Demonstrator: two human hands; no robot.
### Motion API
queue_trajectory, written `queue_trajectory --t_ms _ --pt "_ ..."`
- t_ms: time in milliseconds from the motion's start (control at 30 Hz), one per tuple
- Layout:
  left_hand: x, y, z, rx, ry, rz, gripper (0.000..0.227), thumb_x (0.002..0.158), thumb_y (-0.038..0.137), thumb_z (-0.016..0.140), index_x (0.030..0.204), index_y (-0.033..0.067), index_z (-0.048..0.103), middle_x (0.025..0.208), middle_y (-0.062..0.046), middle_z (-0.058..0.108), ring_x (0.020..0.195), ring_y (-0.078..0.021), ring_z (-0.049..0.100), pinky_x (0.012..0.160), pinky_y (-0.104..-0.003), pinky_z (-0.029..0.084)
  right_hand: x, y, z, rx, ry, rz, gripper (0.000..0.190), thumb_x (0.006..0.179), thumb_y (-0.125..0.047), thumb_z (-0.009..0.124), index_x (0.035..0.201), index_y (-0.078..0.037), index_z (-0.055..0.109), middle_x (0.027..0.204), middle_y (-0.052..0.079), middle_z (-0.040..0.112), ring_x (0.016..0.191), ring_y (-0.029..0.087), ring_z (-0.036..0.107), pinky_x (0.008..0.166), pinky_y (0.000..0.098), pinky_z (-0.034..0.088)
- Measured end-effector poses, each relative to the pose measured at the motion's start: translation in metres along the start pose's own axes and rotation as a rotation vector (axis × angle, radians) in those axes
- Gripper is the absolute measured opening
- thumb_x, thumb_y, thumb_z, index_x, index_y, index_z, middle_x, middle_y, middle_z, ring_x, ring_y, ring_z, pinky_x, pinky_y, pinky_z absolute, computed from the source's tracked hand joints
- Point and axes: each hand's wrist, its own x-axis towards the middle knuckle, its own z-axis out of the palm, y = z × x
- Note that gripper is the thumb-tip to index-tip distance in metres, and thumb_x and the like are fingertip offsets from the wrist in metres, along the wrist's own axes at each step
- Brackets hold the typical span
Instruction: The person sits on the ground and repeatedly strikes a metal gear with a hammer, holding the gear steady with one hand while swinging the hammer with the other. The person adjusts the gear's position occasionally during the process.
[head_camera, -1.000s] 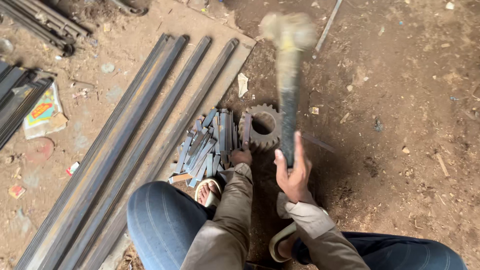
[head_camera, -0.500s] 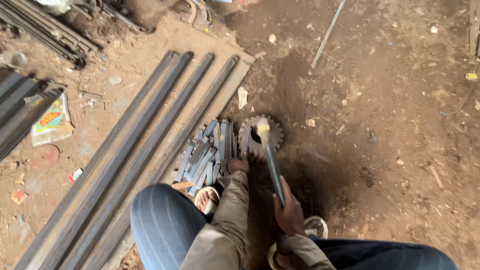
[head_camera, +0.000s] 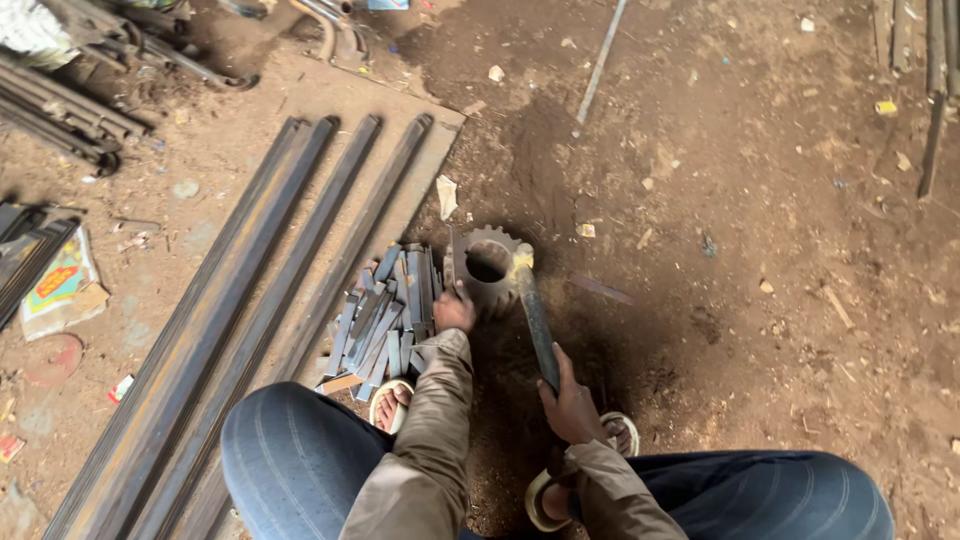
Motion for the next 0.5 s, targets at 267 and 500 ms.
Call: queue_trajectory --t_ms 267,500 --pt "0.007 0.022 0.004 -0.784 -0.654 -0.290 0.075 0.108 0.060 0.029 0.092 0.0013 0.072 0.057 -0.009 0.065 0.039 -0.0198 0.054 0.039 -0.036 0.041 0.001 0.004 0.000 0.070 -0.008 0.026 0.075 0.102 -0.027 0.056 0.164 -0.022 0.014 0.060 0.017 0.067 0.039 0.027 0.054 0.042 0.0441 0.037" --pt "0.018 0.059 -0.016 -1.011 -0.742 -0.350 0.083 0.105 0.062 0.024 0.082 0.0029 0.077 0.059 -0.007 0.069 0.042 -0.0165 0.057 0.040 -0.029 0.042 -0.002 0.002 0.000 0.076 0.002 0.045 0.077 0.101 -0.026 0.058 0.163 -0.024 0.014 0.066 0.021 0.069 0.042 0.031 0.059 0.045 0.0467 0.040"
